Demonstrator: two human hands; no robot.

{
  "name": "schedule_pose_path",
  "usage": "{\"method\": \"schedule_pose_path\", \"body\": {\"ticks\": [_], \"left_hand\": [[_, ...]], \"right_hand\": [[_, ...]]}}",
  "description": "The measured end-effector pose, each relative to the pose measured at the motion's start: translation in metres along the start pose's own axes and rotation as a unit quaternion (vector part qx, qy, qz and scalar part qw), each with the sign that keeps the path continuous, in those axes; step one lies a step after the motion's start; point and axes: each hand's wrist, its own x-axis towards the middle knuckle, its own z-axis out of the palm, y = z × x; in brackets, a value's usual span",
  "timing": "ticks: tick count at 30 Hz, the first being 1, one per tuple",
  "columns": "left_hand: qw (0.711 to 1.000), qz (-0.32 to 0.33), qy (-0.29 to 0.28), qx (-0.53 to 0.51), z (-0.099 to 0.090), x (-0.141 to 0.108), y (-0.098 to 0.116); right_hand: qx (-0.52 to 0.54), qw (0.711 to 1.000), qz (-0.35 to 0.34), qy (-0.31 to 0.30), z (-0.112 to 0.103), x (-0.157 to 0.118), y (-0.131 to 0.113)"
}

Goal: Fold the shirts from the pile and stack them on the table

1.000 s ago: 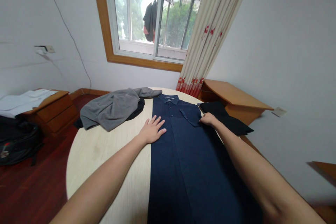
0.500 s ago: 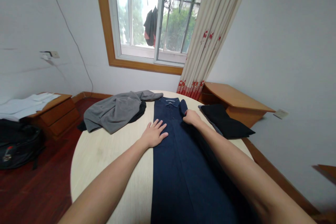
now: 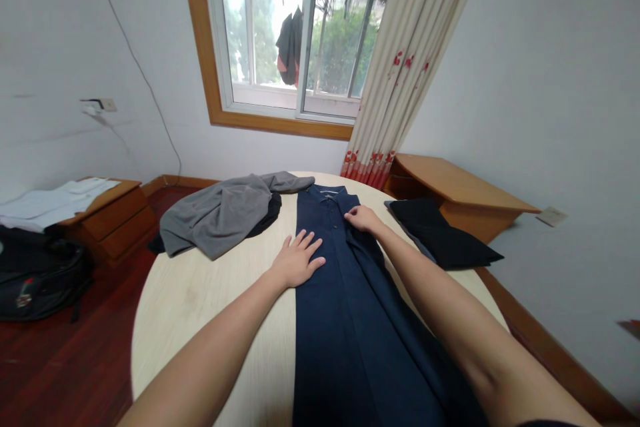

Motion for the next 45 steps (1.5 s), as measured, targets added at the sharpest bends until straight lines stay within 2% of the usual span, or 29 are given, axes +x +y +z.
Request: {"method": "schedule_pose_path", "body": {"ticks": [3, 8, 11, 16, 22, 28, 33, 36, 45], "left_hand": [[1.0, -0.002, 0.002, -0.001, 0.001, 0.0, 0.0], [1.0, -0.005, -0.004, -0.004, 0.002, 0.002, 0.0], [1.0, -0.027, 0.002, 0.0, 0.003, 0.002, 0.002], [0.994, -0.103, 0.018, 0.001, 0.005, 0.001, 0.004], [0.996, -0.087, 0.017, -0.005, 0.008, 0.012, -0.004], [0.997, -0.079, 0.012, -0.004, 0.003, 0.021, -0.009], [0.996, -0.086, 0.001, 0.002, -0.001, 0.017, -0.004], [0.996, -0.087, 0.003, 0.011, 0.002, 0.01, 0.0], [0.996, -0.079, 0.005, 0.027, 0.006, -0.017, 0.008]], "right_hand": [[-0.088, 0.994, -0.049, 0.047, 0.009, 0.018, 0.011], [-0.104, 0.994, -0.018, 0.017, 0.035, 0.04, 0.018], [-0.103, 0.995, -0.012, 0.014, 0.041, 0.051, 0.02], [-0.103, 0.995, -0.003, 0.006, 0.039, 0.075, 0.024], [-0.095, 0.995, 0.0, 0.008, 0.038, 0.101, 0.026], [-0.056, 0.998, 0.001, 0.01, 0.031, 0.11, 0.026], [0.024, 0.999, -0.026, -0.019, 0.019, 0.104, 0.037], [0.015, 0.998, -0.046, -0.044, 0.015, 0.091, 0.046], [-0.02, 0.994, -0.102, -0.044, 0.02, 0.007, 0.054]]}}
